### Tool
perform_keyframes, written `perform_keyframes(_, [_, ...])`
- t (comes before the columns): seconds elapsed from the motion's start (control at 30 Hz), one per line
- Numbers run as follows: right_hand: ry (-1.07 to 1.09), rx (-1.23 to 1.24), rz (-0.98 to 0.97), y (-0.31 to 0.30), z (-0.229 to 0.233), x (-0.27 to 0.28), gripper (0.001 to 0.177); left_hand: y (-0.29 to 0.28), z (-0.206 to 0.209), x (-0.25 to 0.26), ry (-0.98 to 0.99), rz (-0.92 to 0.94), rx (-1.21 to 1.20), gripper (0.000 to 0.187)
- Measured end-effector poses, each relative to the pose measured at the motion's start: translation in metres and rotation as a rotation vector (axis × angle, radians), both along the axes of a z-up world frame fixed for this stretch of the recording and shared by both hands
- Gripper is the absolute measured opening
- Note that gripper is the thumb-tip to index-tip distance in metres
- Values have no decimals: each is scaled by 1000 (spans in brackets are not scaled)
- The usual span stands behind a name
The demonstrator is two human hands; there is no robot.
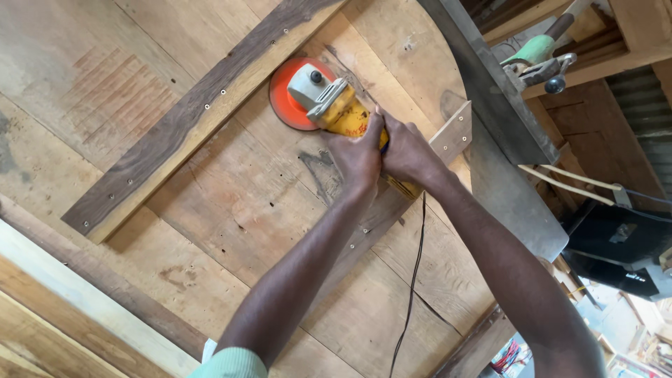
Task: The person sands the surface of a large wooden board and its attached support beams using a handheld power sander.
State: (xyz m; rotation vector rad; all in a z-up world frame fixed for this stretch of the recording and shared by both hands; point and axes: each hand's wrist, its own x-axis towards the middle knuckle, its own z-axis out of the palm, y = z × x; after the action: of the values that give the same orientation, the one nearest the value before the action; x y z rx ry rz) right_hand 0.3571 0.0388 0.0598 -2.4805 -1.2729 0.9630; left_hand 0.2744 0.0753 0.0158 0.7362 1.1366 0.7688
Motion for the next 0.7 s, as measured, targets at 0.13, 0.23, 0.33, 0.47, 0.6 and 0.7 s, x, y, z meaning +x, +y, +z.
perform_keyframes(0.13, [59, -61, -168, -14, -8, 2, 65, -3, 1, 5, 1, -120, -115, 73])
perform_keyframes(0.23, [-4, 10, -189, -23, -7, 21, 60, -6, 3, 22, -1, -174, -13, 77])
perform_keyframes(0.33, [-4, 73, -233, -40, -14, 37, 58, -12, -4, 47, 58, -248, 23, 75])
perform_keyframes(0.47, [-49, 203, -236, -43, -19, 61, 61, -7, -10, 77, 130, -284, 158, 75])
perform_keyframes(0.6, [15, 81, -418, -31, -23, 76, 58, 11, -9, 96, 118, -386, 146, 70])
perform_keyframes(0.7, [-45, 173, -282, -28, -19, 81, 59, 15, -4, 97, 168, -430, 112, 70])
